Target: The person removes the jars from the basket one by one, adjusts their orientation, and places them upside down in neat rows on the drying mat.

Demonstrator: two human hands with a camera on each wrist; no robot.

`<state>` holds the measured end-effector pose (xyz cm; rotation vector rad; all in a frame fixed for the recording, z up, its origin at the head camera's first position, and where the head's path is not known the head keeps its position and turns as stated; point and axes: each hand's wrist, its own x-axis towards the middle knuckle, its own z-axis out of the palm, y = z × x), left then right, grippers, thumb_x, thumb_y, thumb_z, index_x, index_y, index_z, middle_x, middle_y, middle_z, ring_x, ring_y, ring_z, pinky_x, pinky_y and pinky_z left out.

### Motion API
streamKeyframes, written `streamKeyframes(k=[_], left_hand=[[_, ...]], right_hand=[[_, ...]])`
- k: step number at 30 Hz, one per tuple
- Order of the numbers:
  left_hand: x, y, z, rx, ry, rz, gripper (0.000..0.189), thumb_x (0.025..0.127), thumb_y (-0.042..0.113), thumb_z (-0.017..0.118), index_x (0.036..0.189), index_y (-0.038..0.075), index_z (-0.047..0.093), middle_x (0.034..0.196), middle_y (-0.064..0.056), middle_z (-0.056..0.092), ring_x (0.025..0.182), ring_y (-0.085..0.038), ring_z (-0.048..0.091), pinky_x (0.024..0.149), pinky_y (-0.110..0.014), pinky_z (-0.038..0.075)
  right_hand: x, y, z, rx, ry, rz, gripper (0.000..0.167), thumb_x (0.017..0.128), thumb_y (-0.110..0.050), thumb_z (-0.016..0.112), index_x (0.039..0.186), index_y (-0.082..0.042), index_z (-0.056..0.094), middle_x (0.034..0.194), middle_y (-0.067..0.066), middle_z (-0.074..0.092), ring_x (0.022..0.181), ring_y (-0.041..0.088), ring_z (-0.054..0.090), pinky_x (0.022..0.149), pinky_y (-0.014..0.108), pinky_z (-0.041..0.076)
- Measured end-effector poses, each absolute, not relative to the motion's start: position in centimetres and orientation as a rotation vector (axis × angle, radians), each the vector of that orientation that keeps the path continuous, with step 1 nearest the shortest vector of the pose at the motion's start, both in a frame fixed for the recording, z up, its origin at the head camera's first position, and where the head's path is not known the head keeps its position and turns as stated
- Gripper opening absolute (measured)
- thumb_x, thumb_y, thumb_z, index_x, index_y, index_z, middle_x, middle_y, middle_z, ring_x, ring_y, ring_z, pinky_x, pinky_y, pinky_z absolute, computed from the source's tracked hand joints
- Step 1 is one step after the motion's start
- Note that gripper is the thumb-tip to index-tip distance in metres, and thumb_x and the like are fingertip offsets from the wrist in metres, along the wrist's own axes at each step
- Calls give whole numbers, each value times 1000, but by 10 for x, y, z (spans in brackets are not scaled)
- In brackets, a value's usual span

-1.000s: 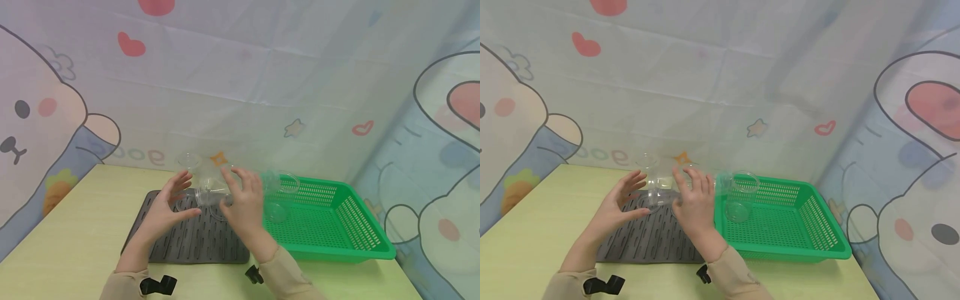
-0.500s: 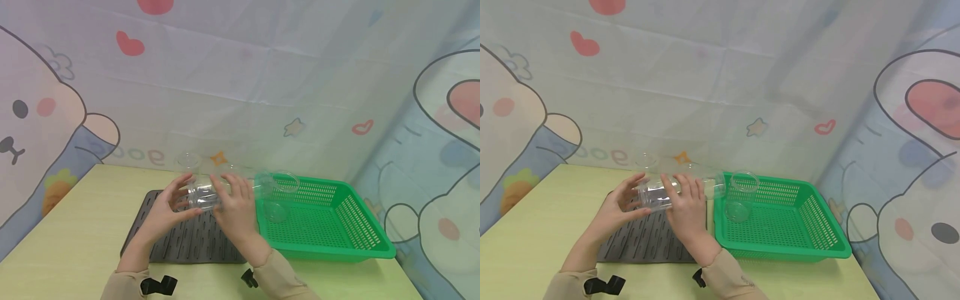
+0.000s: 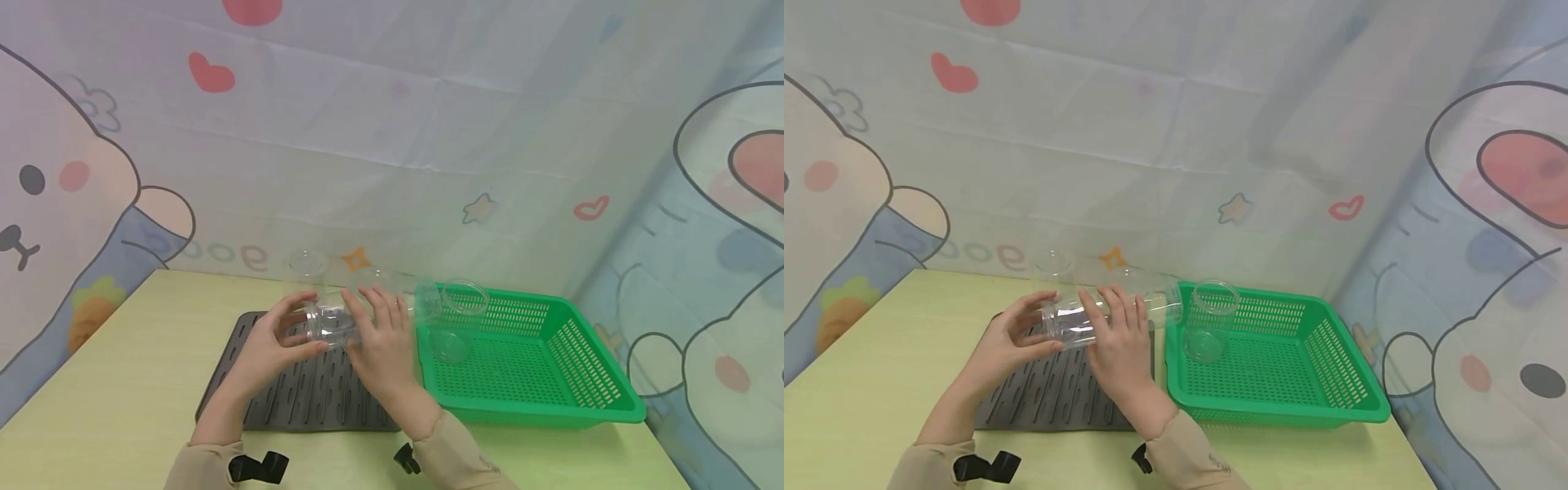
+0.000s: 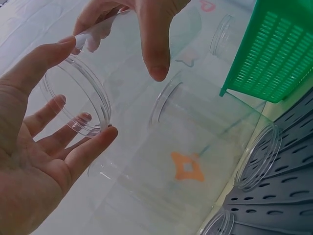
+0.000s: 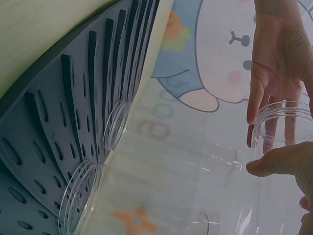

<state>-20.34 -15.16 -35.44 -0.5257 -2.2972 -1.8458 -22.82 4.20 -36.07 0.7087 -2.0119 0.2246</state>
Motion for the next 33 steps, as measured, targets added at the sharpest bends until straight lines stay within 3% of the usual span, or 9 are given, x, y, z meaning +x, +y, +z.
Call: streamKeyframes(k=[7,11,16,20,22,25,28,33], left_hand=[[-204,-154,-357,-509,-2282,-1836,75,83,10,78,147,13,40,151,-13,40,135,-39,44,101,-51,50],[-205,-157,-357,-506,-2260,-1839,75,83,9,77,147,12,39,152,-12,39,135,-37,43,101,-48,50],[-203,-161,-354,-455,-2252,-1859,76,84,10,77,148,13,37,154,-10,36,138,-41,40,102,-48,50],[-202,-164,-353,-419,-2211,-1919,78,83,9,78,149,13,36,153,-11,37,129,-44,50,93,-36,57],[-201,-165,-352,-414,-2184,-1933,78,83,6,77,149,12,36,152,-12,39,121,-39,58,87,-29,59],[-201,-167,-353,-426,-2144,-1933,77,83,3,76,148,9,36,149,-16,41,113,-20,65,82,-24,59],[-201,-168,-354,-429,-2119,-1922,76,83,2,75,148,9,36,145,-14,42,107,-2,63,82,-22,58],[-202,-167,-356,-420,-2077,-1927,74,83,-1,74,147,10,38,140,3,46,109,3,60,84,-18,57]], right_hand=[[-227,45,-361,747,-2048,254,88,61,-24,94,138,-15,53,141,11,50,137,34,41,107,61,39],[-227,49,-359,775,-2025,283,93,61,-36,93,140,-15,48,148,12,44,142,36,32,106,70,34],[-231,54,-359,806,-1917,471,102,63,-39,91,147,-17,38,158,10,31,149,34,18,102,81,24],[-235,56,-359,764,-1835,681,102,72,-45,83,154,-19,28,164,3,17,152,30,8,103,83,16],[-238,56,-358,725,-1791,790,98,79,-51,76,155,-16,26,165,5,14,153,30,5,106,81,12],[-241,56,-356,653,-1741,977,101,84,-60,67,156,-8,20,164,12,13,152,30,5,115,72,9],[-240,56,-355,567,-1725,1219,113,80,-61,69,157,-4,9,164,15,8,152,29,5,121,62,8],[-237,56,-353,394,-1717,1631,125,75,-59,76,157,-10,-4,165,6,-2,152,27,4,122,56,11]])
